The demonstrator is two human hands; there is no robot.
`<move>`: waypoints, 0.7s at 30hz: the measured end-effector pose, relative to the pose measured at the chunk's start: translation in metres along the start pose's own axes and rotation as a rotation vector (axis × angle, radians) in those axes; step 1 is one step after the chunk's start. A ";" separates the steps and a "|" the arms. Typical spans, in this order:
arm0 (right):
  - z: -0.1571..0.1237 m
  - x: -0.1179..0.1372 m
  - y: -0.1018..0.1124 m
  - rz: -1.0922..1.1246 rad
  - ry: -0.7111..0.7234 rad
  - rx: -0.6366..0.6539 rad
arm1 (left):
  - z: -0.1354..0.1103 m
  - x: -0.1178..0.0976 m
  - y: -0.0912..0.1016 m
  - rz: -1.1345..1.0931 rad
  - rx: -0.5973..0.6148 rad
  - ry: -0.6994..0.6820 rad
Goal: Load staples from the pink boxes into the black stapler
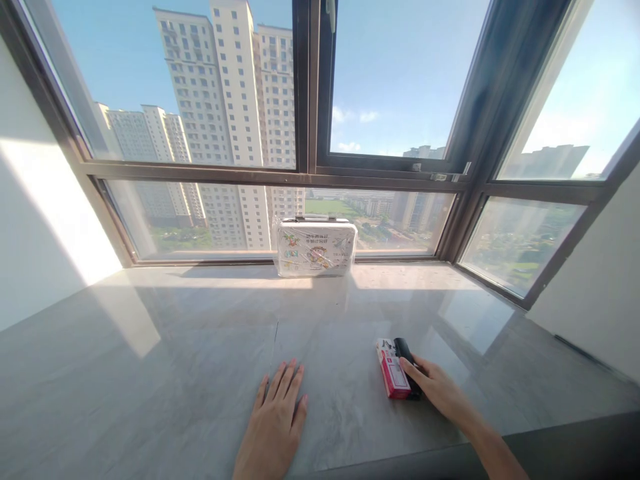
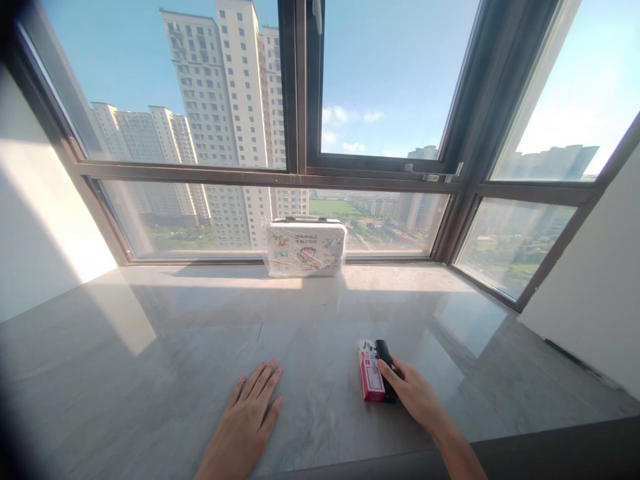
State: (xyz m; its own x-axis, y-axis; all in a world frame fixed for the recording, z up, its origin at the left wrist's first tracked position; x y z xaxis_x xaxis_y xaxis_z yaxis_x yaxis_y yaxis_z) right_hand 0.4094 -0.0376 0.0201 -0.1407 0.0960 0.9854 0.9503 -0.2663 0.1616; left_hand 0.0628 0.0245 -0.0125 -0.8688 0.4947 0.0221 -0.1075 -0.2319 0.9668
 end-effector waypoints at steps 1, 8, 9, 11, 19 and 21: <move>-0.001 0.001 -0.015 0.029 -0.022 0.008 | 0.000 0.000 0.001 -0.015 -0.003 0.002; -0.005 0.024 -0.128 -0.048 0.023 0.015 | 0.000 0.009 0.013 -0.388 -0.001 0.198; -0.006 0.027 -0.140 -0.069 0.035 0.016 | 0.001 0.011 0.016 -0.474 -0.009 0.279; -0.008 0.029 -0.158 -0.091 0.053 0.007 | 0.004 0.007 0.023 -0.582 -0.022 0.406; -0.016 0.012 -0.146 0.024 0.008 -0.054 | 0.013 -0.035 0.053 -0.113 -0.045 0.516; -0.019 0.009 -0.142 0.039 0.024 -0.049 | 0.008 -0.031 0.050 -0.105 -0.021 0.495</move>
State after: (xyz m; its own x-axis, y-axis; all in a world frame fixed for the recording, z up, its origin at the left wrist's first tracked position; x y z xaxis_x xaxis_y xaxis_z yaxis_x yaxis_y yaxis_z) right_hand 0.2674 -0.0172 0.0069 -0.1108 0.0612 0.9920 0.9405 -0.3160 0.1246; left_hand 0.0877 0.0041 0.0371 -0.9773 0.0611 -0.2030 -0.2116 -0.2216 0.9519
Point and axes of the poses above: each hand's wrist, its own z-axis towards the middle knuckle, its own y-axis out of the back of the hand, x = y × z, the point moved 5 cm from there along z, towards the middle knuckle, and after that the axes turned 15 degrees about z, right-handed, at the moved point
